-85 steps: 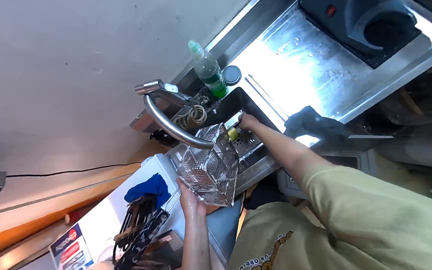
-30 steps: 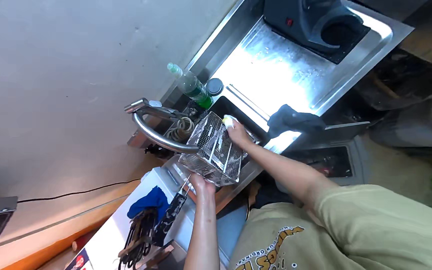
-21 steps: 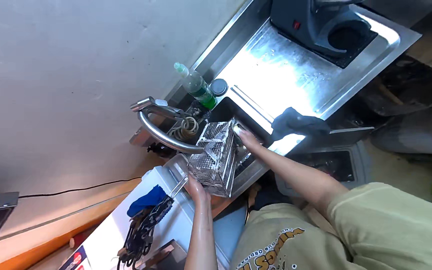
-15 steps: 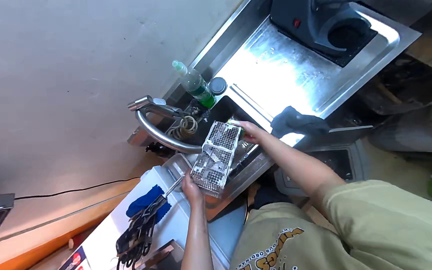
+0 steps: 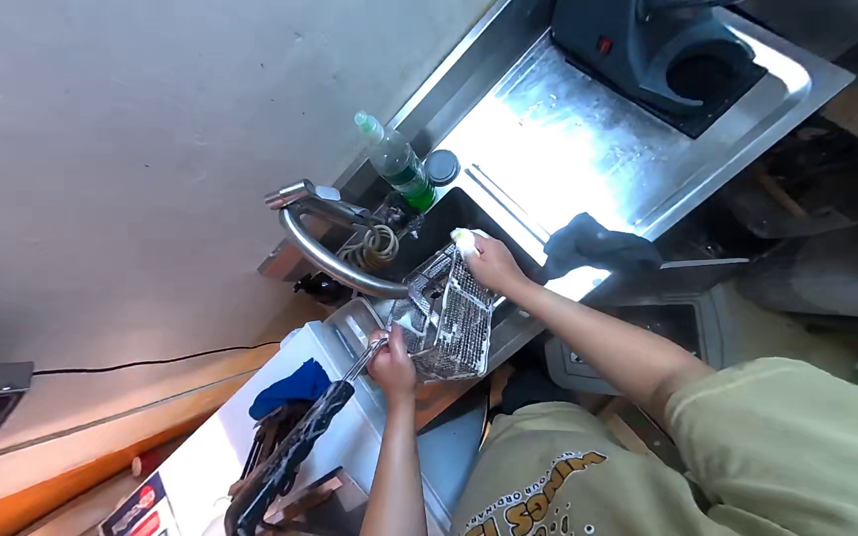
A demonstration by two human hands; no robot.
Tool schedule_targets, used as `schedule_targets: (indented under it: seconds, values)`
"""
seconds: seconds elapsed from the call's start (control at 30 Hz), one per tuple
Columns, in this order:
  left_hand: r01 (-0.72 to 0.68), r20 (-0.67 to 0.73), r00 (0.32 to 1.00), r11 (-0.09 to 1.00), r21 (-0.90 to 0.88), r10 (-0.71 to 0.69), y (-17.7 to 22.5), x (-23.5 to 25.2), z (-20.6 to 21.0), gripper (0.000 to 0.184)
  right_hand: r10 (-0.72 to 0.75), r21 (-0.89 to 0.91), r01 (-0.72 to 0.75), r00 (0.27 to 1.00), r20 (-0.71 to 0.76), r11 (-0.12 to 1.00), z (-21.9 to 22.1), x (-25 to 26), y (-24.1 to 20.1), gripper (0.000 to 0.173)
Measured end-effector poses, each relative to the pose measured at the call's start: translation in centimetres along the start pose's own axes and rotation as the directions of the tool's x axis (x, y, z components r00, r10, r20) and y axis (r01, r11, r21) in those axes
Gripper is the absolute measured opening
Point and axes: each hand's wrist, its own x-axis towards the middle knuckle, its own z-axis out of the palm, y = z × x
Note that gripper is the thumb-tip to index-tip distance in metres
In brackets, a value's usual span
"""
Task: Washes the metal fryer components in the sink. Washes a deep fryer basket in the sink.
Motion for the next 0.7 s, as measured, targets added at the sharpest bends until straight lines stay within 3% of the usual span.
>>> schedule_targets:
  seconds: [0.07,0.13,0.2,0.27,0.33,0.4,0.5,0.57,0.63,0.7]
  values:
    - [-0.037,0.045,0.998,0.997,0.070,0.034,0.6,0.0,-0.2,0.025,0.103,0.092,-0.107,0.994,0.044,0.990,-0.6,2.0,0.7,0.041]
    - [-0.077,0.110,0.992,0.990,0.116,0.064,1.1,-0.2,-0.6,0.025,0.147,0.035,-0.160,0.961,0.233,0.987,-2.1,3.9,0.7,0.041]
    - [-0.128,0.201,0.974,0.987,0.099,0.106,1.9,-0.2,-0.9,0.024,0.112,-0.158,-0.043,0.883,0.456,0.987,-3.2,4.1,-1.3,0.042]
    - [-0.218,0.290,0.939,0.973,0.079,0.187,2.8,-0.2,-0.9,0.026,0.053,-0.335,0.197,0.791,0.609,0.921,-1.6,3.7,-2.2,0.038]
    - [-0.391,0.377,0.867,0.914,0.107,0.327,3.0,0.1,-0.8,0.038,0.004,-0.424,0.341,0.775,0.632,0.839,1.0,3.7,-2.0,0.036]
    - [-0.538,0.437,0.791,0.827,0.160,0.430,3.0,0.4,-0.7,0.045,-0.116,-0.404,0.423,0.793,0.598,0.811,3.0,4.3,-1.3,0.035]
    - [-0.623,0.488,0.737,0.750,0.224,0.467,2.9,1.4,-1.1,0.044,-0.210,-0.309,0.504,0.733,0.647,0.807,3.3,4.6,-1.0,0.054]
    - [-0.590,0.479,0.751,0.788,0.176,0.455,2.1,2.0,-2.0,0.043,-0.114,-0.369,0.488,0.711,0.694,0.791,2.4,4.1,-1.2,0.057]
    - [-0.466,0.480,0.797,0.879,0.103,0.366,1.8,2.1,-2.6,0.039,0.018,-0.442,0.391,0.732,0.681,0.808,2.0,3.6,-0.9,0.039]
    - [-0.343,0.461,0.839,0.938,0.038,0.288,1.8,2.3,-2.5,0.036,0.109,-0.439,0.238,0.768,0.631,0.867,1.6,4.0,-0.5,0.032]
